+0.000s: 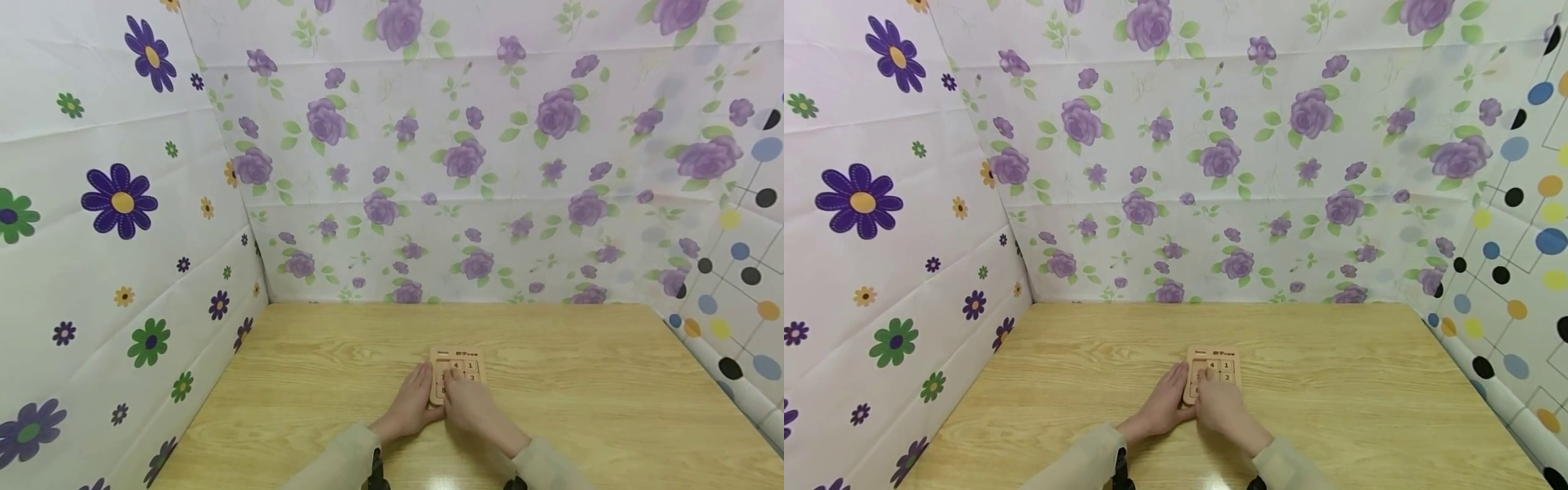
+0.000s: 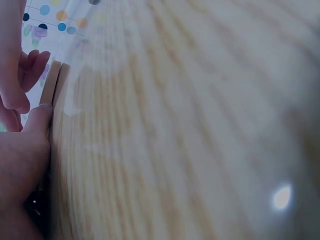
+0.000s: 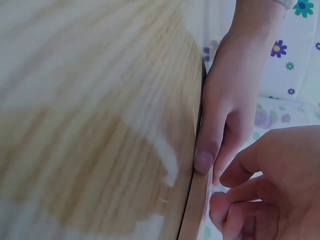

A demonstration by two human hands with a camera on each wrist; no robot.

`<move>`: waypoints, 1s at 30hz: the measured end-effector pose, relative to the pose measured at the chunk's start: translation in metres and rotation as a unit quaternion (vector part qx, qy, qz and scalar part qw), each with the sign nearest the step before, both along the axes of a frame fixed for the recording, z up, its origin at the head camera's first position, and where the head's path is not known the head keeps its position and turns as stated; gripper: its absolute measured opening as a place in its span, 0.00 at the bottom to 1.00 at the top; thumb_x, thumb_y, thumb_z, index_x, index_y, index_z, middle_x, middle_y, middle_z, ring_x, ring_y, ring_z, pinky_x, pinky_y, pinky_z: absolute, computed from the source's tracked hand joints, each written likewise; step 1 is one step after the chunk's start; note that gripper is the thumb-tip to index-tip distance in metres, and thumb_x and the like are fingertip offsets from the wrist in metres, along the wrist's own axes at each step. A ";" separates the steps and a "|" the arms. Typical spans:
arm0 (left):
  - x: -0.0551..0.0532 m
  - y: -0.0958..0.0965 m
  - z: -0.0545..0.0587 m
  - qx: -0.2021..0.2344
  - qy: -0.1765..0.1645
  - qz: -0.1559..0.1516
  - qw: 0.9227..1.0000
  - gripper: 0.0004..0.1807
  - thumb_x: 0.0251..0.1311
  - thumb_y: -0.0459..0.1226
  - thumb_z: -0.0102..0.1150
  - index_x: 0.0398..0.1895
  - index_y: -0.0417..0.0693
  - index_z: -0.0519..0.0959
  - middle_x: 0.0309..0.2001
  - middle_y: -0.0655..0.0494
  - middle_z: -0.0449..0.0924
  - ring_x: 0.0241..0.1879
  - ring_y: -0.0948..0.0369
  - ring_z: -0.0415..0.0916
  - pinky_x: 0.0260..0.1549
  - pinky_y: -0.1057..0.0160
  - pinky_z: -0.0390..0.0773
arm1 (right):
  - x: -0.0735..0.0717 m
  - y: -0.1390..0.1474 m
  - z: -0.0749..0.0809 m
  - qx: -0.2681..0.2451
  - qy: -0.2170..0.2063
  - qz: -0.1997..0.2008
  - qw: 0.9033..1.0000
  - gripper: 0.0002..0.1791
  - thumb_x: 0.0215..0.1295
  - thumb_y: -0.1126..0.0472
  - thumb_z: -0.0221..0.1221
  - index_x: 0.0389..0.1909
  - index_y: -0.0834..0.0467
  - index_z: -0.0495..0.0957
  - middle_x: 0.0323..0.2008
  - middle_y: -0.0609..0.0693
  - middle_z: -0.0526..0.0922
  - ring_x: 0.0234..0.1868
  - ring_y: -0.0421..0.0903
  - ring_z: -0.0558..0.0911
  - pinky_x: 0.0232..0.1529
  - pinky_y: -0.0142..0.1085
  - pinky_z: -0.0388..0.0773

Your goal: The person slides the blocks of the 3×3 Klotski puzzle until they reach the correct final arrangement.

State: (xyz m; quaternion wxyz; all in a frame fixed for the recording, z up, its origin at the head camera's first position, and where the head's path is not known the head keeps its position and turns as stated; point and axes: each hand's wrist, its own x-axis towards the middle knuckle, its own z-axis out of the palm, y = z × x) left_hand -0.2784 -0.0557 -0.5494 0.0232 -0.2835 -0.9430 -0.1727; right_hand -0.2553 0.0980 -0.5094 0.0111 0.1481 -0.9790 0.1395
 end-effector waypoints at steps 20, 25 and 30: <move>0.001 0.000 -0.001 0.017 -0.007 0.000 1.000 0.50 0.64 0.57 0.54 0.73 0.27 0.49 0.74 0.33 0.51 0.74 0.43 0.50 0.73 0.49 0.55 | -0.012 0.006 -0.003 0.018 0.031 -0.033 0.999 0.26 0.65 0.60 0.55 0.60 0.71 0.71 0.59 0.67 0.76 0.54 0.62 0.80 0.41 0.50 0.84; 0.002 0.000 0.000 0.017 -0.001 -0.004 1.000 0.49 0.63 0.55 0.56 0.72 0.27 0.51 0.73 0.32 0.52 0.74 0.42 0.51 0.72 0.48 0.56 | -0.012 0.004 -0.003 0.019 0.025 -0.033 0.999 0.27 0.64 0.59 0.56 0.61 0.70 0.71 0.60 0.66 0.75 0.55 0.61 0.79 0.40 0.50 0.85; 0.001 0.000 -0.002 0.010 0.009 -0.006 1.000 0.48 0.64 0.54 0.55 0.72 0.26 0.51 0.73 0.33 0.53 0.74 0.43 0.51 0.72 0.48 0.57 | -0.013 0.000 -0.002 0.017 0.018 -0.034 0.999 0.27 0.65 0.59 0.54 0.62 0.70 0.70 0.61 0.68 0.73 0.55 0.62 0.79 0.36 0.50 0.85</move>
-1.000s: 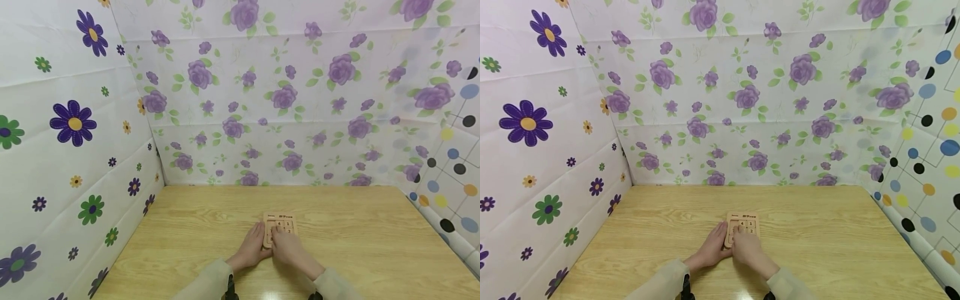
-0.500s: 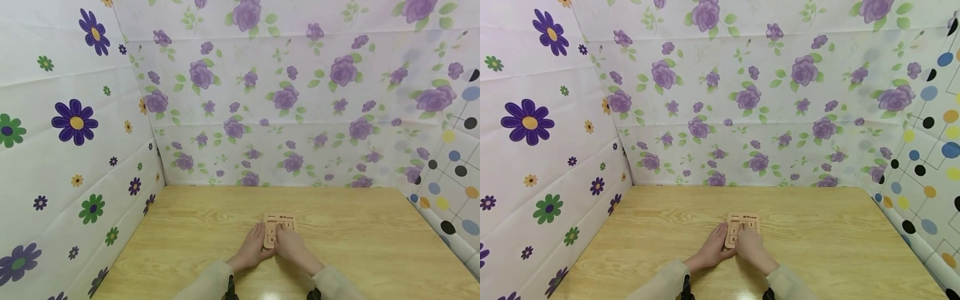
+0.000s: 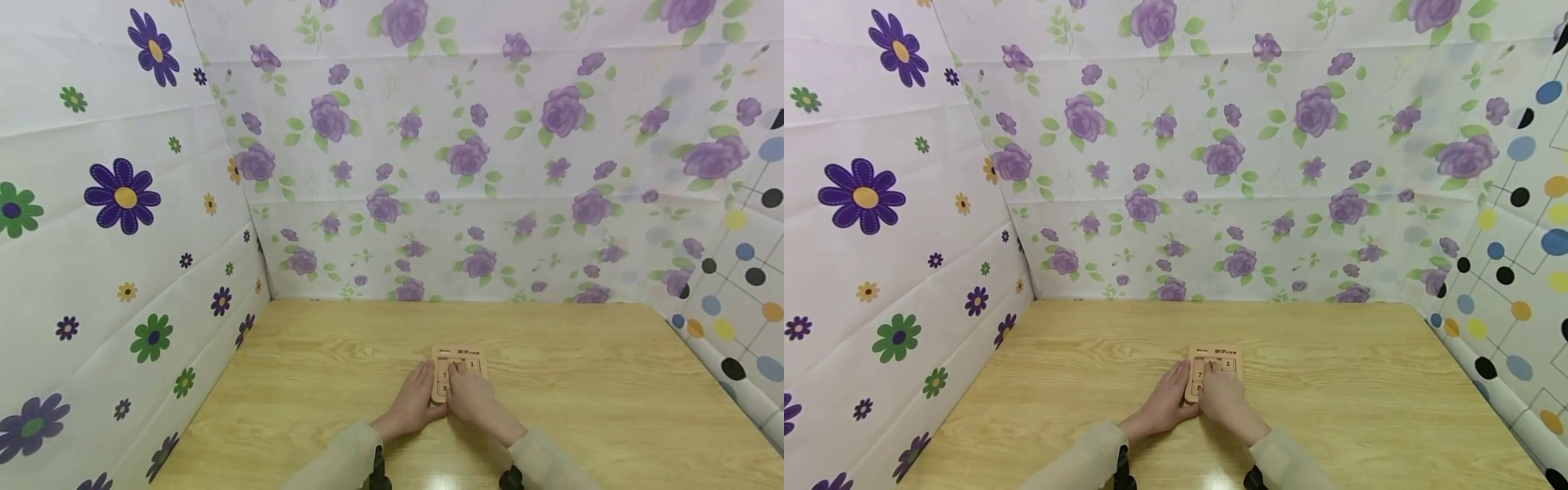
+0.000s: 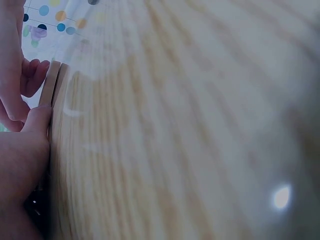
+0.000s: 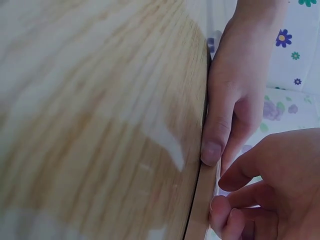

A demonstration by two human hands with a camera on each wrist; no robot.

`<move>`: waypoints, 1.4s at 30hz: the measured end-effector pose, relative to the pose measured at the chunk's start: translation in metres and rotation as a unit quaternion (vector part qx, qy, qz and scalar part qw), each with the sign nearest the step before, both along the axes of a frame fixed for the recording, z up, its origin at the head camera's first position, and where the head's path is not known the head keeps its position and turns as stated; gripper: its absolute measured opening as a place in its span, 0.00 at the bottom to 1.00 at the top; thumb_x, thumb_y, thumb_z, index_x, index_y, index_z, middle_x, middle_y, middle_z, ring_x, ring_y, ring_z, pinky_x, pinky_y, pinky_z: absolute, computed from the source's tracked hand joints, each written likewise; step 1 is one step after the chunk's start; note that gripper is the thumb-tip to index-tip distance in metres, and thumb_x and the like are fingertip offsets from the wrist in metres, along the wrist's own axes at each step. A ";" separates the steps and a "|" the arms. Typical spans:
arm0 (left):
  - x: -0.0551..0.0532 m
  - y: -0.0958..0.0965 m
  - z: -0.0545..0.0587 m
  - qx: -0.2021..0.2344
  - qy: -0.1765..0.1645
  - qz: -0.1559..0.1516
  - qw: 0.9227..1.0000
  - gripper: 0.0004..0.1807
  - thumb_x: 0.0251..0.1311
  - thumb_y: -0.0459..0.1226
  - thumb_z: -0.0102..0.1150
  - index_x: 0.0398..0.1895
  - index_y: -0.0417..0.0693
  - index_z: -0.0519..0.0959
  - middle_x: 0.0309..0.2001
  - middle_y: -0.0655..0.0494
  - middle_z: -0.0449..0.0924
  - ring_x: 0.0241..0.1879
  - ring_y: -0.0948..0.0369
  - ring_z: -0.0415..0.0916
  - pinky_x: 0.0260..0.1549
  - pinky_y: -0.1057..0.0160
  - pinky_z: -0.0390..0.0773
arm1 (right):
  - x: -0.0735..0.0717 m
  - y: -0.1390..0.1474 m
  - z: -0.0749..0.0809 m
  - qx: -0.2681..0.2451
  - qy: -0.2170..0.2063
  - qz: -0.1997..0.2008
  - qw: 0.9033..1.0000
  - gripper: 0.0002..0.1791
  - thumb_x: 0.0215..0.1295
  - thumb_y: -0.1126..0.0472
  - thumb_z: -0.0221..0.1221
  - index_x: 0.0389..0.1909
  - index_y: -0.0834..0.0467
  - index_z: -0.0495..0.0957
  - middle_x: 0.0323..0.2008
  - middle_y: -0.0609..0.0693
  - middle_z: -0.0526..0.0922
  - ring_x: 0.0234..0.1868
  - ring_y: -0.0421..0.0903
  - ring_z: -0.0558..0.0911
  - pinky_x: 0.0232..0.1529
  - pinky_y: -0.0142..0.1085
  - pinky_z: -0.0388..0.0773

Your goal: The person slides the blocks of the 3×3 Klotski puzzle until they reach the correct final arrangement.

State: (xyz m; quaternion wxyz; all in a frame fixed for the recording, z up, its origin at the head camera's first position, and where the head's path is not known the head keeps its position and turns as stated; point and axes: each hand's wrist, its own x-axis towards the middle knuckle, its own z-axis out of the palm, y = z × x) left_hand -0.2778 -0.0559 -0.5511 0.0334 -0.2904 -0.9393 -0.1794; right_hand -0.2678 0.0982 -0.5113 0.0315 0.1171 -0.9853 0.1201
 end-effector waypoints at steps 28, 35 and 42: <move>0.000 0.001 0.002 -0.027 -0.013 0.008 1.000 0.50 0.61 0.53 0.60 0.73 0.29 0.49 0.75 0.36 0.50 0.75 0.46 0.48 0.73 0.50 0.55 | -0.001 -0.013 0.002 -0.023 -0.021 0.029 0.999 0.27 0.66 0.63 0.52 0.64 0.72 0.66 0.64 0.68 0.71 0.54 0.62 0.80 0.48 0.52 0.82; -0.002 0.000 -0.001 -0.019 -0.009 0.005 1.000 0.50 0.61 0.53 0.60 0.73 0.29 0.49 0.74 0.35 0.50 0.75 0.45 0.48 0.73 0.49 0.55 | -0.001 -0.013 0.002 -0.022 -0.026 0.028 0.999 0.28 0.66 0.62 0.52 0.65 0.71 0.66 0.65 0.67 0.70 0.50 0.60 0.81 0.46 0.51 0.83; 0.000 0.000 -0.001 -0.004 -0.013 0.007 1.000 0.50 0.62 0.55 0.57 0.73 0.30 0.49 0.74 0.35 0.51 0.75 0.44 0.49 0.73 0.49 0.55 | -0.003 -0.006 0.000 -0.013 -0.012 0.012 1.000 0.29 0.63 0.63 0.54 0.64 0.70 0.67 0.64 0.67 0.71 0.43 0.56 0.81 0.37 0.47 0.83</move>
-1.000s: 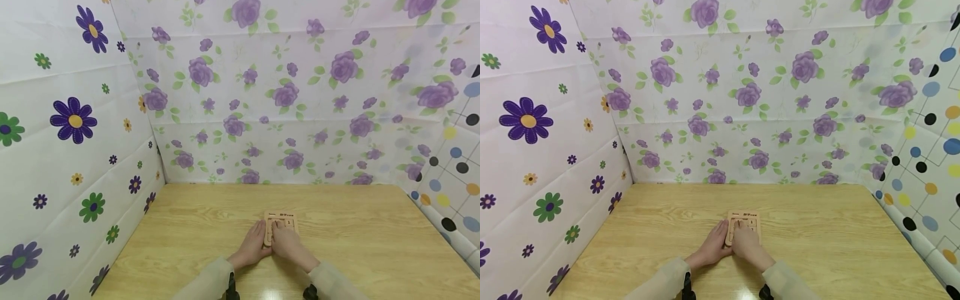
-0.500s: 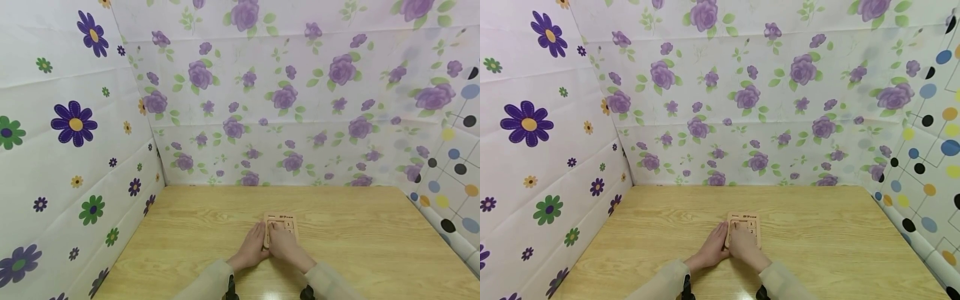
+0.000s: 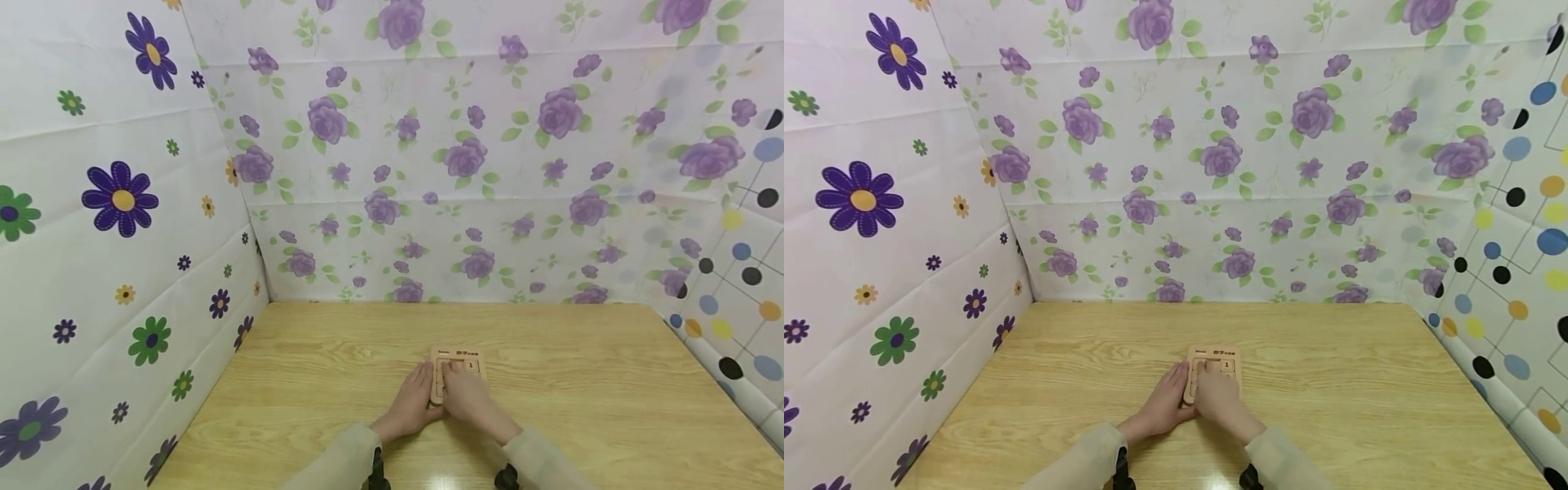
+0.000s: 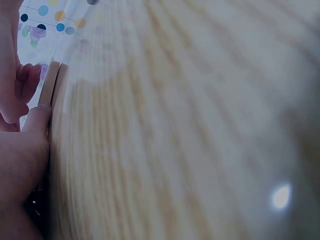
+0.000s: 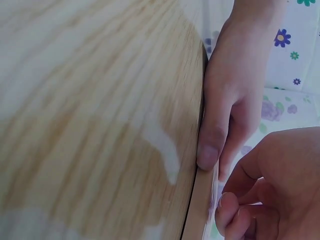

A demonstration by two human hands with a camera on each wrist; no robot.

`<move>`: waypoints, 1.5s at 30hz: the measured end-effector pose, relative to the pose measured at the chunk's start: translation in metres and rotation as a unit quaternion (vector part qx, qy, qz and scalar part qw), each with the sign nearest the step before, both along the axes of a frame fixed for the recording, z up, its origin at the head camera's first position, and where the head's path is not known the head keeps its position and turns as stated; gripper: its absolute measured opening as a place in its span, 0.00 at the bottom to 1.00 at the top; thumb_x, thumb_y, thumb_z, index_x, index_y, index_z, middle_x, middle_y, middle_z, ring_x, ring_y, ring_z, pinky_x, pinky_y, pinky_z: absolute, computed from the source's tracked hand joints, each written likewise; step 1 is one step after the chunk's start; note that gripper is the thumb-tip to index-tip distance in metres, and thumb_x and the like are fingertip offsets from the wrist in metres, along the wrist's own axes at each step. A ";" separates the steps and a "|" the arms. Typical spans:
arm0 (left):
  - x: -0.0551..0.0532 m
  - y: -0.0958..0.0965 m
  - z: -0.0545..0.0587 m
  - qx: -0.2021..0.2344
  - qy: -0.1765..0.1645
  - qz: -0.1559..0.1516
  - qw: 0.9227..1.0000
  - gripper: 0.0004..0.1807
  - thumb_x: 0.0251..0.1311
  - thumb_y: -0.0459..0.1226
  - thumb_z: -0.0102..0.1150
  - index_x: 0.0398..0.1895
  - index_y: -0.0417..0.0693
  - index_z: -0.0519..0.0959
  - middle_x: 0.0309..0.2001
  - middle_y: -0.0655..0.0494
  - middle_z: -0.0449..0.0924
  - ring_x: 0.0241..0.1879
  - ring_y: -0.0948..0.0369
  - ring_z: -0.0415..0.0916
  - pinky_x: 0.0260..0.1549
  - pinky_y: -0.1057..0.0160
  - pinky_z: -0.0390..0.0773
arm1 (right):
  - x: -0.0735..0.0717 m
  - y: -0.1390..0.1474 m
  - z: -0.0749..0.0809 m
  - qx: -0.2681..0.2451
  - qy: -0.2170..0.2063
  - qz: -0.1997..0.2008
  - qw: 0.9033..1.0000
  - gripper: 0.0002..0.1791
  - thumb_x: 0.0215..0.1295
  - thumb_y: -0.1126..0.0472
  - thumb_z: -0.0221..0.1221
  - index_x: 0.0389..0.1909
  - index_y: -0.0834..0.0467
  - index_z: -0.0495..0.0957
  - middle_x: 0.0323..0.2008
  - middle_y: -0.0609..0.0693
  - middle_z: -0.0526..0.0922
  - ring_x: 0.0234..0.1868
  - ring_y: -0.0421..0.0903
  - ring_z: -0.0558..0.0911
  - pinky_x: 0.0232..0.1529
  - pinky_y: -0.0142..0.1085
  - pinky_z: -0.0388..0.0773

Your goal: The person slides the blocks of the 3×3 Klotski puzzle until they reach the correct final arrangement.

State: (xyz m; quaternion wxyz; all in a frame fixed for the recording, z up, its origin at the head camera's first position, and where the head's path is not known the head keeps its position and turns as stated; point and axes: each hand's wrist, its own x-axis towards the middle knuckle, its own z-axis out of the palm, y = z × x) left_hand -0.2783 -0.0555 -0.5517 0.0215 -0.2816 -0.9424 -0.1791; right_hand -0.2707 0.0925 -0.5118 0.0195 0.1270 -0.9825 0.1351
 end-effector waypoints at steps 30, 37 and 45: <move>-0.002 0.001 -0.003 0.021 -0.022 0.006 1.000 0.54 0.62 0.61 0.53 0.74 0.30 0.46 0.75 0.36 0.47 0.76 0.44 0.46 0.74 0.49 0.50 | 0.003 0.014 0.003 0.046 -0.001 -0.087 0.995 0.30 0.61 0.62 0.56 0.62 0.73 0.68 0.54 0.67 0.76 0.21 0.44 0.71 0.14 0.31 0.70; -0.003 0.001 0.000 0.019 -0.028 0.011 0.999 0.53 0.62 0.60 0.54 0.74 0.30 0.46 0.76 0.36 0.46 0.76 0.45 0.45 0.75 0.50 0.50 | -0.001 0.012 0.003 0.046 -0.006 -0.087 0.995 0.30 0.61 0.61 0.57 0.63 0.71 0.68 0.58 0.66 0.75 0.28 0.48 0.76 0.19 0.36 0.78; -0.001 0.001 0.001 0.015 -0.021 0.007 1.000 0.53 0.62 0.60 0.54 0.74 0.30 0.47 0.75 0.35 0.47 0.75 0.44 0.47 0.74 0.50 0.51 | 0.001 0.008 0.006 0.041 -0.011 -0.071 0.997 0.31 0.61 0.60 0.57 0.63 0.72 0.67 0.57 0.65 0.75 0.40 0.54 0.80 0.28 0.45 0.84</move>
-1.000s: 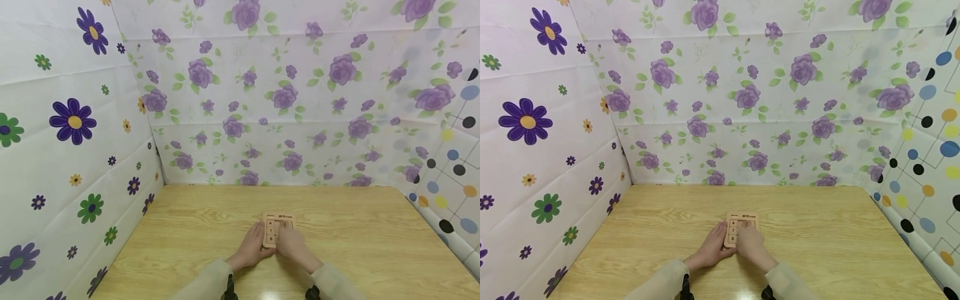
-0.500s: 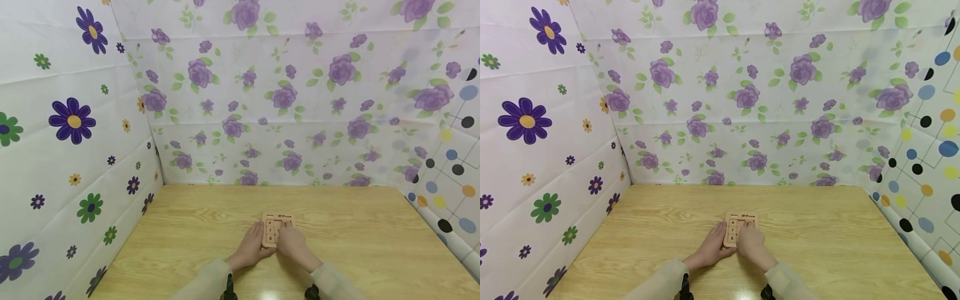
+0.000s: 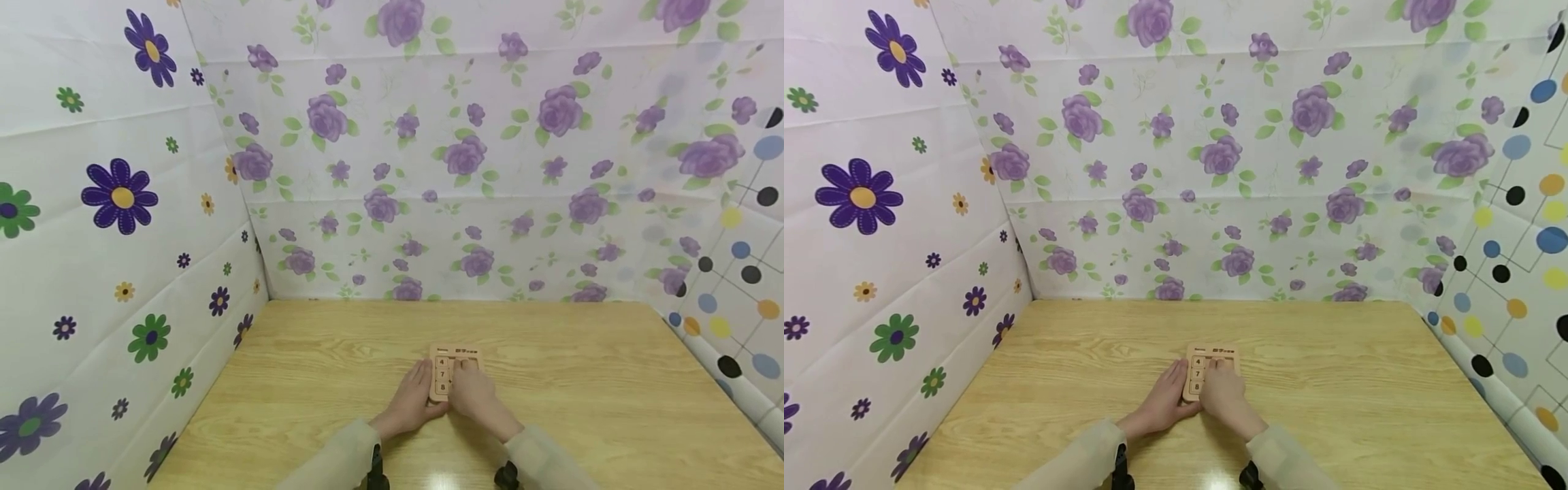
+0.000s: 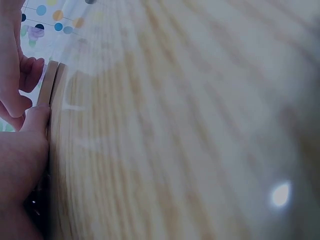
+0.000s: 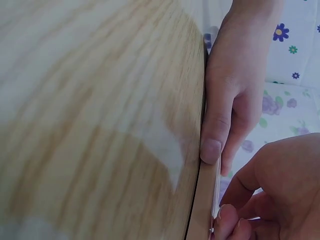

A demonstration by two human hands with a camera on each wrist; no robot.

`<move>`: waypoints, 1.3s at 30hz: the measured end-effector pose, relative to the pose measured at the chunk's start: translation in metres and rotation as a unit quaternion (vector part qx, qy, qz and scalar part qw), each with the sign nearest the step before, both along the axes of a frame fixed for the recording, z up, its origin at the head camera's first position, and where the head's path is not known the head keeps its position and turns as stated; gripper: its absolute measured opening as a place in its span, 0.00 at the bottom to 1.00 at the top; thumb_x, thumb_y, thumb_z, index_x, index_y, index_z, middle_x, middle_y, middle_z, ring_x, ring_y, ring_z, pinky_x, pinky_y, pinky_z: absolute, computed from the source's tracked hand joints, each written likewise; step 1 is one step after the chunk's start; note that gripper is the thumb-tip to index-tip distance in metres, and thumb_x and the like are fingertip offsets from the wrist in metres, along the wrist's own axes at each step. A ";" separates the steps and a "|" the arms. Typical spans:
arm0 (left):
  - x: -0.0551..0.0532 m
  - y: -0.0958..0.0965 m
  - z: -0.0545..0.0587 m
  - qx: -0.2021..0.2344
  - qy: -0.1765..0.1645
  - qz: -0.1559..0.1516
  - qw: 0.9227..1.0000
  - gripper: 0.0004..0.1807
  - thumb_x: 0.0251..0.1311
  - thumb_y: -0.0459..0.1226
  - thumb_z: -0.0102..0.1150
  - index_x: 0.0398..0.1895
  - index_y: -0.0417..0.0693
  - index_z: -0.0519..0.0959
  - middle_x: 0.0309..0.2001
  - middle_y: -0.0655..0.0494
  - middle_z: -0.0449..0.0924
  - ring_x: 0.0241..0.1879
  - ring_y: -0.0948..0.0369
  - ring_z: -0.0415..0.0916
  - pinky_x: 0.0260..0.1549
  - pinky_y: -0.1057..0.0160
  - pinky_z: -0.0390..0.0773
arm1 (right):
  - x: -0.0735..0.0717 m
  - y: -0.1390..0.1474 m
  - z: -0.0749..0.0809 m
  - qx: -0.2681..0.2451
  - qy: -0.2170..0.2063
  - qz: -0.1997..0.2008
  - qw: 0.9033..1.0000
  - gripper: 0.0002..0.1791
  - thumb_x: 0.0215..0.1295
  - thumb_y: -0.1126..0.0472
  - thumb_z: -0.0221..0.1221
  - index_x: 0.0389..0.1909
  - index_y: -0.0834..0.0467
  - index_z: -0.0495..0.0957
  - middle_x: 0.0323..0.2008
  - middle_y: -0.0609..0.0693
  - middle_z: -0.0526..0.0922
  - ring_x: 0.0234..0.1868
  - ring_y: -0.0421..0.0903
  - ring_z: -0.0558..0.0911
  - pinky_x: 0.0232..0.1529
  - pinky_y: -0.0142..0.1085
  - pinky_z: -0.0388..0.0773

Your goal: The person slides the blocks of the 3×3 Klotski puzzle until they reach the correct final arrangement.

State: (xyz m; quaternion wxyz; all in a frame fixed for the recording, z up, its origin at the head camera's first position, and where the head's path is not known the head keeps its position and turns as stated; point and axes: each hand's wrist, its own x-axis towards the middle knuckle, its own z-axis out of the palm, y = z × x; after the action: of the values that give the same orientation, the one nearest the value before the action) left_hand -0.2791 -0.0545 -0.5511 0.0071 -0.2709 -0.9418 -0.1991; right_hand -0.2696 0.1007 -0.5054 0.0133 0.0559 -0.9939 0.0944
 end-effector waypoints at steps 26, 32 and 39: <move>0.000 -0.001 0.000 -0.008 0.034 -0.009 0.999 0.49 0.64 0.55 0.55 0.73 0.27 0.49 0.74 0.33 0.51 0.74 0.43 0.50 0.73 0.50 0.55 | 0.000 -0.005 -0.004 -0.037 0.017 0.013 0.999 0.30 0.62 0.62 0.55 0.65 0.70 0.66 0.62 0.66 0.72 0.43 0.56 0.82 0.31 0.47 0.85; 0.000 -0.002 0.000 0.002 0.018 -0.003 1.000 0.52 0.63 0.59 0.54 0.73 0.29 0.47 0.75 0.34 0.48 0.75 0.43 0.48 0.74 0.49 0.52 | 0.003 0.001 -0.005 -0.045 0.007 0.013 0.999 0.30 0.64 0.61 0.55 0.65 0.71 0.66 0.62 0.68 0.71 0.33 0.51 0.80 0.23 0.39 0.81; -0.001 0.000 -0.001 0.009 -0.005 0.002 1.000 0.54 0.62 0.60 0.54 0.74 0.30 0.45 0.75 0.36 0.46 0.76 0.45 0.45 0.75 0.49 0.50 | 0.008 0.008 -0.006 -0.043 0.017 0.012 0.999 0.29 0.61 0.63 0.56 0.62 0.72 0.68 0.58 0.67 0.74 0.25 0.47 0.75 0.15 0.34 0.74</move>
State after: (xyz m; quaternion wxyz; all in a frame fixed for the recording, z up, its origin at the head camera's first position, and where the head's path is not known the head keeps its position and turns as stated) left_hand -0.2796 -0.0549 -0.5516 0.0049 -0.2683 -0.9403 -0.2093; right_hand -0.2613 0.1090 -0.5111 0.0319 0.0688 -0.9877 0.1366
